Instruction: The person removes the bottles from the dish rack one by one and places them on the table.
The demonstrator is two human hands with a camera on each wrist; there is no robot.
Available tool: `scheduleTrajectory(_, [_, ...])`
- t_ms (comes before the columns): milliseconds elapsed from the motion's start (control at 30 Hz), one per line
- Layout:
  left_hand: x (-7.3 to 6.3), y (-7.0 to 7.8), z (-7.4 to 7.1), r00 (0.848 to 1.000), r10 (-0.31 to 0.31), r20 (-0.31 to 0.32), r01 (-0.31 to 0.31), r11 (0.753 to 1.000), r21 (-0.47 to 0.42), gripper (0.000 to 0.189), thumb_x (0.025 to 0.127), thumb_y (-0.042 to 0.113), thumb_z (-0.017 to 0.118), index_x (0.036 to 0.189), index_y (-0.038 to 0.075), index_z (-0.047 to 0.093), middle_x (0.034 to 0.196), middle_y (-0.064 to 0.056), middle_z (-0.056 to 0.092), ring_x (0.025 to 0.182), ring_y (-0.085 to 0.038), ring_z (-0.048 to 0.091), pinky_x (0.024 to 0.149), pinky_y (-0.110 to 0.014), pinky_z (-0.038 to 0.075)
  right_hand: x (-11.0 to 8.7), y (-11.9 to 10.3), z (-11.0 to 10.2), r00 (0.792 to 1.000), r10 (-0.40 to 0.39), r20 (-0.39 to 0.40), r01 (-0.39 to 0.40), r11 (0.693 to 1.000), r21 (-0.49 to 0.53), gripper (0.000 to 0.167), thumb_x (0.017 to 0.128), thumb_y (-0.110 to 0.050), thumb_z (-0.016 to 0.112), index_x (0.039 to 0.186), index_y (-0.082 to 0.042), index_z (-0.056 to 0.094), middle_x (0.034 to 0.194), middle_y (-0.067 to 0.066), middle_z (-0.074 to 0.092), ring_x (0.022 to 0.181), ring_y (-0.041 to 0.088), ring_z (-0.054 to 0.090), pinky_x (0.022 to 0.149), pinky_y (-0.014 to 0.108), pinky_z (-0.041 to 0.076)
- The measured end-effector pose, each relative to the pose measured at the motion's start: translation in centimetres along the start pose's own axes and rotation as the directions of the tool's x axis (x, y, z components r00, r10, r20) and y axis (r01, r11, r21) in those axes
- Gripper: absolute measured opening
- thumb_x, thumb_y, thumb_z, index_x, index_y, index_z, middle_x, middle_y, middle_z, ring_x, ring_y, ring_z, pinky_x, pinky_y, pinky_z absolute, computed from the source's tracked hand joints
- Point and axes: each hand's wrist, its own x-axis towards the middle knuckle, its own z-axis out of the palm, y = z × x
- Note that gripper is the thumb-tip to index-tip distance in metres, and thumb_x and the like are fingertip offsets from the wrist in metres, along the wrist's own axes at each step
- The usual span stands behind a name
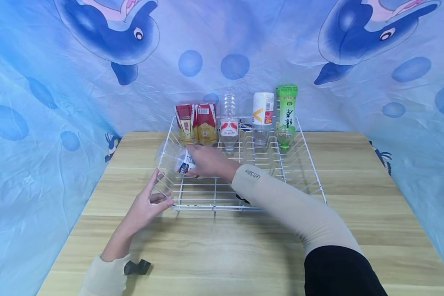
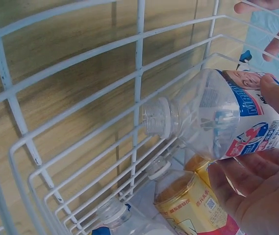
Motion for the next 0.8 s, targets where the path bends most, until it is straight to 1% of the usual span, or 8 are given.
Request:
scheduleTrajectory(67, [0.0,0.0,-0.1,1.0,0.006,0.001,-0.006,1.0,-0.002,0.109,0.088,0.028,0.08,0.164,0.022,0.001,0.167,-0.015,0.015,0.118,-0.04,0.062,0.088,-0.036,0.057,0.0,0.0,0.0,1.0,-0.008,-0.012,0.008,1.0,0.0,0.093,0.084,-0.046,0.081,0.158,-0.015,0.035,0.131,0.007,0.061,0.105,0.019,0.062,0.087,0.039,0.055])
scheduleTrajectory(233, [0.0,0.0,-0.1,1.0,0.025,0.006,-0.025,1.0,-0.012,0.109,0.089,0.026,0.08,0.164,0.019,0.001,0.166,-0.018,0.015,0.117,-0.041,0.063,0.089,-0.035,0.057,0.1,0.2,0.2,0.998,-0.033,-0.045,0.034,0.999,0.009,0.089,0.081,-0.044,0.084,0.154,-0.015,0.042,0.121,0.004,0.065,0.098,0.017,0.062,0.081,0.035,0.055])
scheduleTrajectory(433, [0.0,-0.1,-0.1,1.0,0.023,0.009,-0.023,1.0,-0.006,0.107,0.09,0.021,0.079,0.164,0.02,0.001,0.166,-0.017,0.014,0.117,-0.042,0.062,0.091,-0.042,0.056,0.1,0.3,0.2,0.998,-0.027,-0.056,0.029,0.999,0.042,0.086,0.08,-0.043,0.086,0.151,-0.016,0.047,0.109,0.0,0.067,0.09,0.013,0.061,0.076,0.03,0.055])
scheduleTrajectory(533, [0.0,-0.2,-0.1,1.0,0.023,0.009,-0.023,1.0,-0.005,0.108,0.089,0.024,0.079,0.164,0.021,0.001,0.167,-0.016,0.015,0.117,-0.041,0.063,0.091,-0.043,0.056,-0.1,0.3,-0.1,0.997,-0.03,-0.066,0.035,0.997,0.07,0.082,0.08,-0.041,0.086,0.149,-0.014,0.05,0.104,-0.001,0.067,0.087,0.013,0.062,0.074,0.028,0.055])
scheduleTrajectory(600, [0.1,-0.2,-0.1,1.0,0.021,0.011,-0.021,1.0,-0.006,0.108,0.089,0.027,0.08,0.164,0.022,0.001,0.167,-0.016,0.015,0.117,-0.04,0.063,0.091,-0.041,0.056,-0.2,0.3,-0.4,0.997,-0.03,-0.07,0.036,0.996,0.082,0.079,0.08,-0.041,0.086,0.145,-0.012,0.053,0.101,-0.002,0.067,0.085,0.013,0.062,0.073,0.027,0.055])
scheduleTrajectory(733, [0.2,-0.3,-0.2,1.0,0.018,0.016,-0.018,1.0,-0.011,0.11,0.088,0.031,0.08,0.164,0.021,0.001,0.167,-0.015,0.015,0.118,-0.04,0.062,0.089,-0.036,0.057,-0.4,0.4,-1.1,0.996,-0.022,-0.082,0.028,0.997,0.076,0.074,0.081,-0.042,0.085,0.141,-0.011,0.056,0.102,-0.001,0.067,0.086,0.014,0.061,0.073,0.027,0.055])
scheduleTrajectory(800, [0.2,-0.3,-0.2,1.0,0.02,0.018,-0.019,1.0,-0.014,0.11,0.088,0.031,0.081,0.164,0.02,0.001,0.167,-0.016,0.015,0.118,-0.041,0.062,0.091,-0.039,0.056,-0.6,0.4,-1.5,0.996,-0.016,-0.093,0.023,0.997,0.079,0.074,0.08,-0.041,0.086,0.141,-0.011,0.056,0.105,0.0,0.068,0.088,0.014,0.062,0.075,0.028,0.056])
